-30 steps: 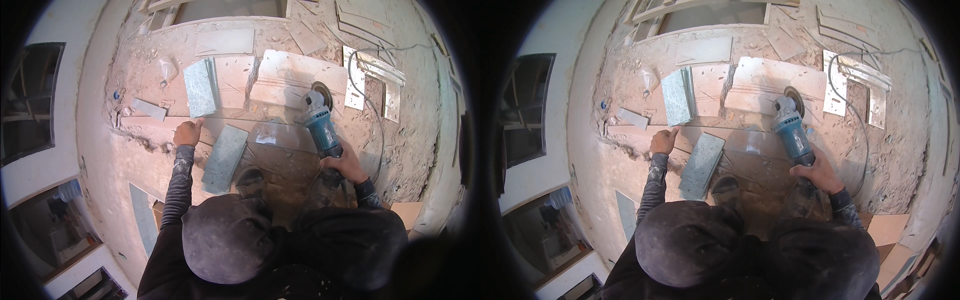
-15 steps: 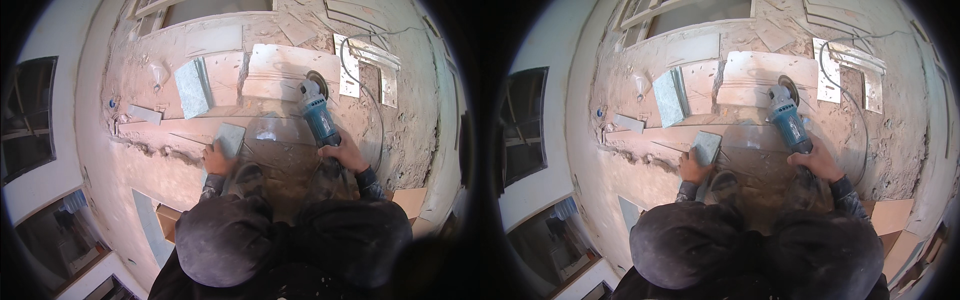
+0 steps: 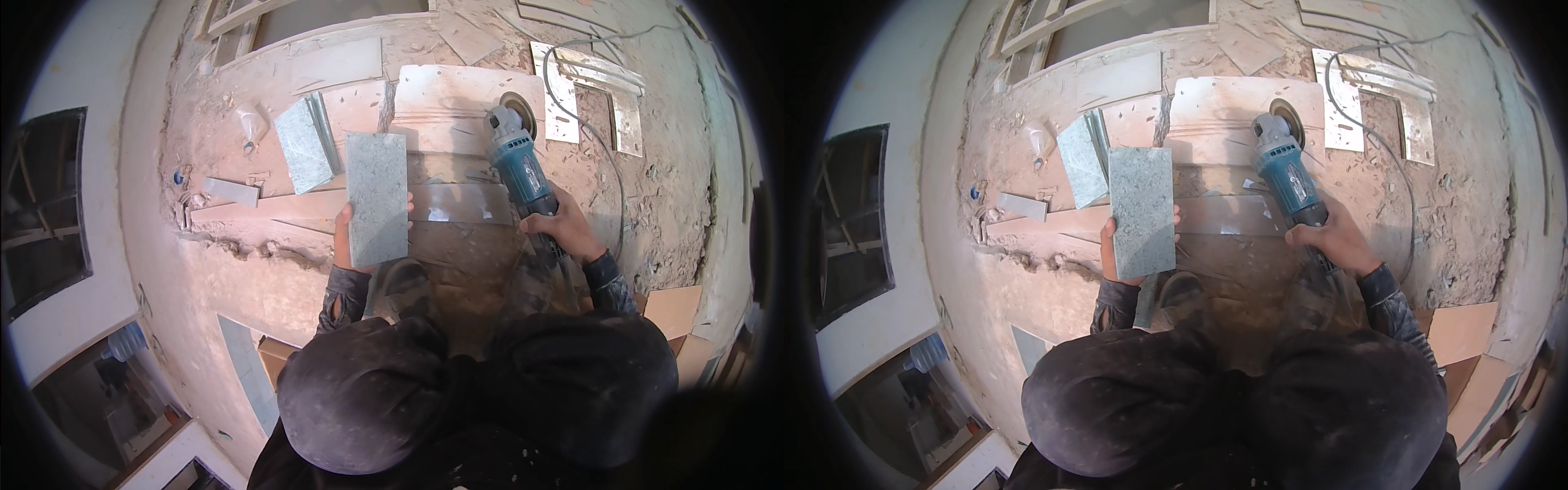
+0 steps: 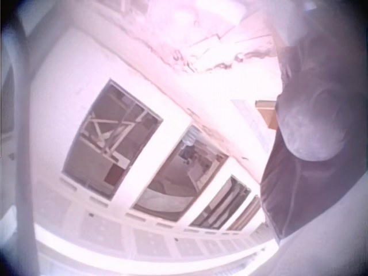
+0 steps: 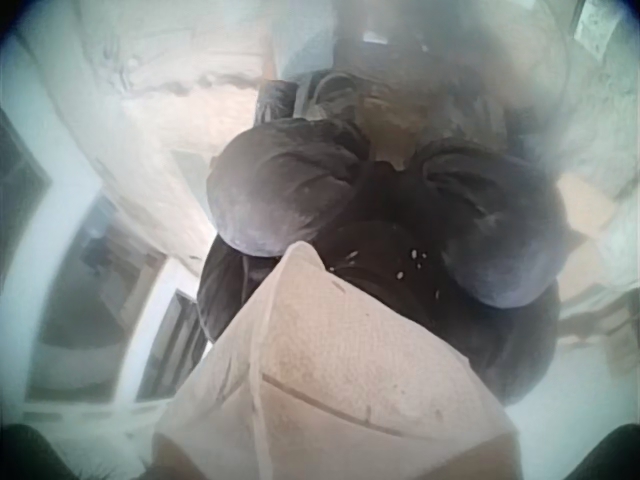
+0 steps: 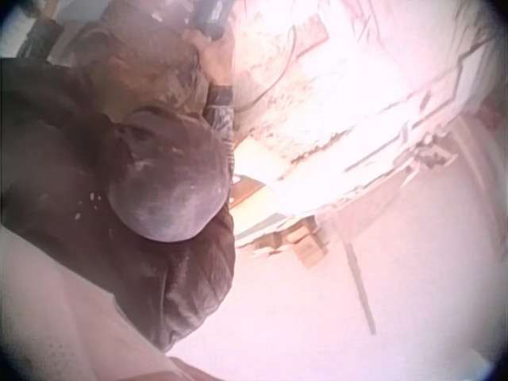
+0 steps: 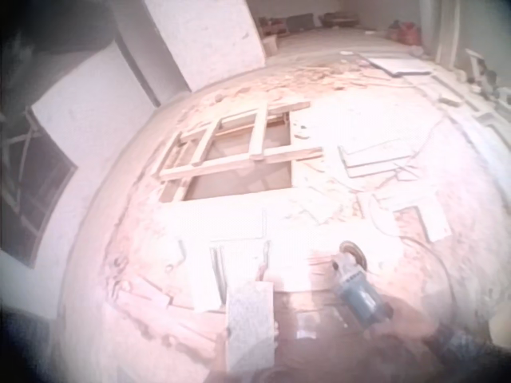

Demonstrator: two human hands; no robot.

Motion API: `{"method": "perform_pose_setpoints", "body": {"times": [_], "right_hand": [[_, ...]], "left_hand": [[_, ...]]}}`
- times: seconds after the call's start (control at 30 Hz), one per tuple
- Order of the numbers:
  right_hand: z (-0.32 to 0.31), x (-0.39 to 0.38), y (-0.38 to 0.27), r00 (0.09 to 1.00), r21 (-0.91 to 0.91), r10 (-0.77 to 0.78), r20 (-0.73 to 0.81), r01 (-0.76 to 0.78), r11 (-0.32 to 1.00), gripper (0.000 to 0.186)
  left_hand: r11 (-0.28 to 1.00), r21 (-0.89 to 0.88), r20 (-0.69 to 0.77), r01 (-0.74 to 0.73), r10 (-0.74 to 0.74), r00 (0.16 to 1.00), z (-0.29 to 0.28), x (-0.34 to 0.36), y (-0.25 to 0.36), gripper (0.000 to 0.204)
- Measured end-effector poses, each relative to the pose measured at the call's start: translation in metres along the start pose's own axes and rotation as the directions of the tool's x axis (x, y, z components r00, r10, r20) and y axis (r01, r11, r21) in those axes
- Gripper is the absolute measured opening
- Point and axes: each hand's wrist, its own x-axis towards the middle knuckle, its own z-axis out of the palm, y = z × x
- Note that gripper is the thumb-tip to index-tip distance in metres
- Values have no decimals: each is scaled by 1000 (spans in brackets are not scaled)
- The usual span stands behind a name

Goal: The person cuts rectangular pieces of tile using an angle grinder, holding the tile with one hand and guiding the tool along a marked line with the other.

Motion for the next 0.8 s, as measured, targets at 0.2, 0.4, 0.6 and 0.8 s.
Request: {"method": "perform_pose_setpoints", "body": {"times": [0.2, 0.4, 0.6, 0.8], "right_hand": [[-4, 1, 3, 999, -38, -18, -31, 17, 999, 66], [-4, -2, -3, 999, -22, -12, -32, 11, 1000, 64], [-5, 0, 0, 999, -22, -27, -29, 26, 999, 64], [-3, -2, -4, 999, -2, -9, -39, 9, 1000, 63]], "left_hand": [[943, -331, 97, -42, 78, 992, 30, 23, 7, 105], [930, -368, 153, -18, 80, 985, 36, 29, 11, 106], [902, -431, 189, 24, 64, 980, 41, 30, 14, 109], [906, -421, 229, 38, 65, 971, 43, 31, 18, 108]]}}
